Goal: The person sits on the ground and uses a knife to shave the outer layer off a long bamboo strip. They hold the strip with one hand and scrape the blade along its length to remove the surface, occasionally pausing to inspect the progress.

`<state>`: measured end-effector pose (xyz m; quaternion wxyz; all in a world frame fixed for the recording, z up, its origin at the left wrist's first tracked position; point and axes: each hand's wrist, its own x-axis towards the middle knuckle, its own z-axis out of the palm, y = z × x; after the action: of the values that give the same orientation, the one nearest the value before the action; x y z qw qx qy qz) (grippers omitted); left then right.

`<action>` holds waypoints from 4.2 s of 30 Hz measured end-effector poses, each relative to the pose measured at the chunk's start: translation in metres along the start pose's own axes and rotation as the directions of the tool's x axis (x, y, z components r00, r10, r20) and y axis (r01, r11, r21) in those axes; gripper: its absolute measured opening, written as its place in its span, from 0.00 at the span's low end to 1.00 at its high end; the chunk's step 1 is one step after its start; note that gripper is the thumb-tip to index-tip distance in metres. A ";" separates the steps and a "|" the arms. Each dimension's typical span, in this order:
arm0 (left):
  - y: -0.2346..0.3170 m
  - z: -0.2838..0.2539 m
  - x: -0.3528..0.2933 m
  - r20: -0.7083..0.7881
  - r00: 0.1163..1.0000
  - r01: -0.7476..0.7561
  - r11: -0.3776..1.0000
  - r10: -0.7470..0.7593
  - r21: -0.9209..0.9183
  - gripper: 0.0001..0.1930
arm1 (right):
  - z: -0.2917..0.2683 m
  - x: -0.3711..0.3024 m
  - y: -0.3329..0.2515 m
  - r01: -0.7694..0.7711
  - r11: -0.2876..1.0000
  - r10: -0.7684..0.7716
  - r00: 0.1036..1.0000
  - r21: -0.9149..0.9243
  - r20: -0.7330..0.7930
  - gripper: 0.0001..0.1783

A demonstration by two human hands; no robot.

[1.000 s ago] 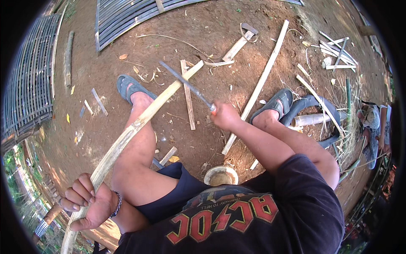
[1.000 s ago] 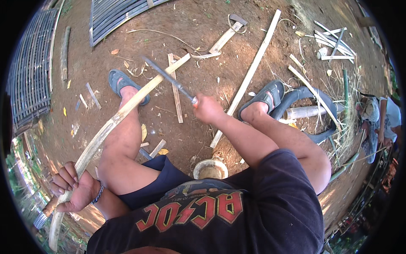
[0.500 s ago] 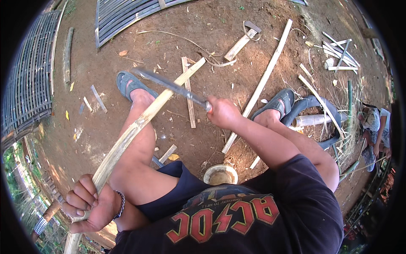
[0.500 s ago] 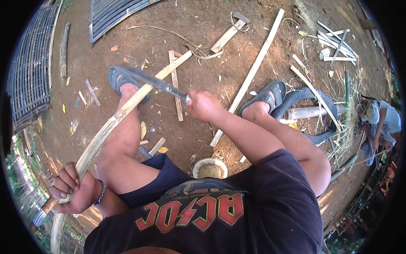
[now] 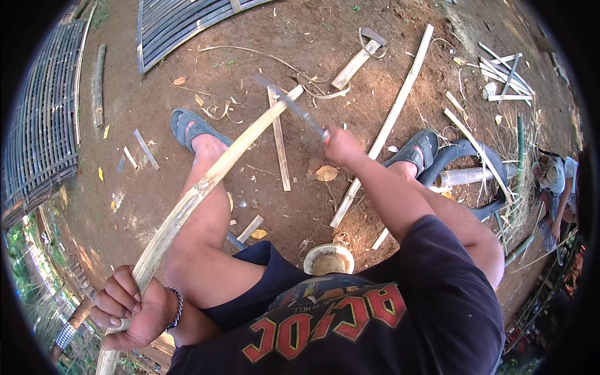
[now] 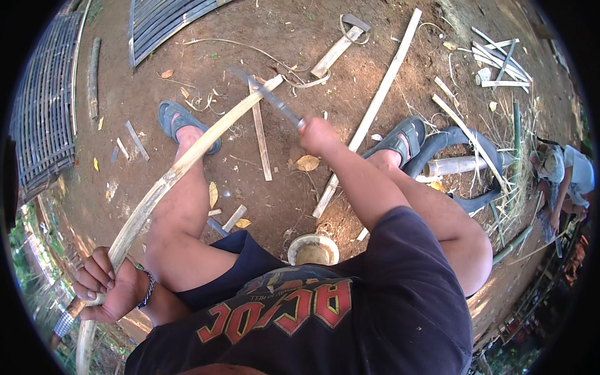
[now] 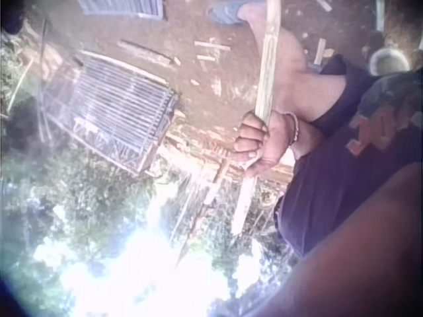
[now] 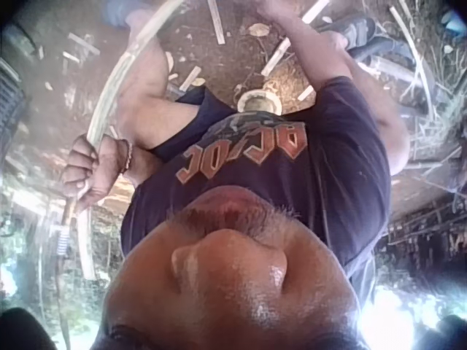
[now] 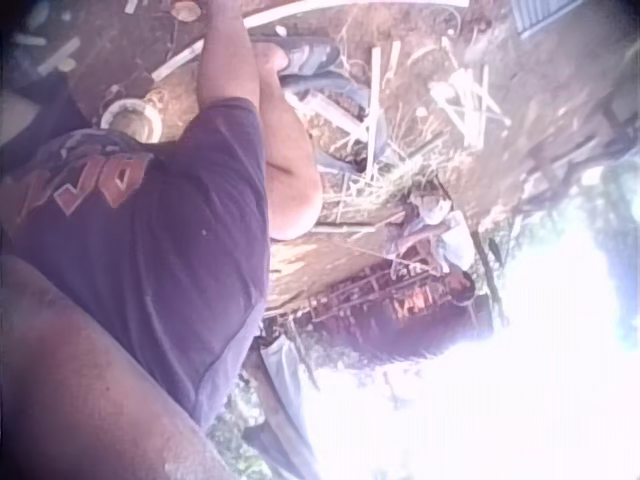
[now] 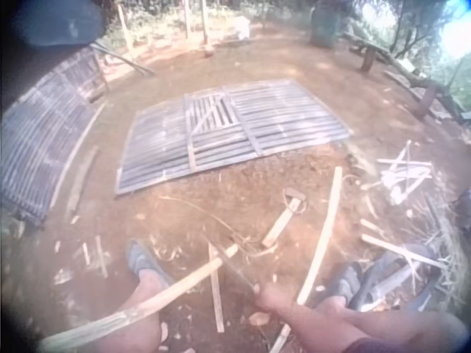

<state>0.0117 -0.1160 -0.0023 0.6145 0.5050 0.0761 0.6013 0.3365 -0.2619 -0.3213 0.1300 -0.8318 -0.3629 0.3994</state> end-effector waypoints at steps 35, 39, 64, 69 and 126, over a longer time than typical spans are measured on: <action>0.009 -0.013 -0.004 -0.172 0.984 -0.037 0.997 0.049 0.070 0.21 | -0.009 -0.015 -0.027 -0.077 0.997 0.078 0.992 -0.021 0.101 0.17; 0.002 -0.020 -0.001 -0.078 0.997 0.009 1.000 -0.009 -0.007 0.21 | 0.018 0.018 0.035 -0.214 0.975 0.213 0.977 0.062 0.009 0.17; 0.037 -0.063 -0.012 -0.205 0.978 0.035 0.999 -0.034 0.000 0.23 | 0.031 -0.021 0.048 -0.153 0.985 0.150 0.988 0.084 0.036 0.18; 0.035 -0.061 -0.002 -0.250 0.968 0.004 1.000 -0.011 -0.030 0.25 | 0.060 -0.035 0.054 -0.184 0.800 0.141 0.983 0.572 0.120 0.11; -0.062 0.051 -0.039 -0.281 0.906 0.419 0.573 -0.317 0.704 0.13 | -0.071 -0.467 -0.429 0.800 -0.465 -0.883 -0.446 0.380 -0.145 0.29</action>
<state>0.0777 -0.1604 -0.0422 0.4559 0.6471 0.4584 0.4041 -0.0190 -0.2858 0.2084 0.4894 -0.0389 -0.8324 0.2571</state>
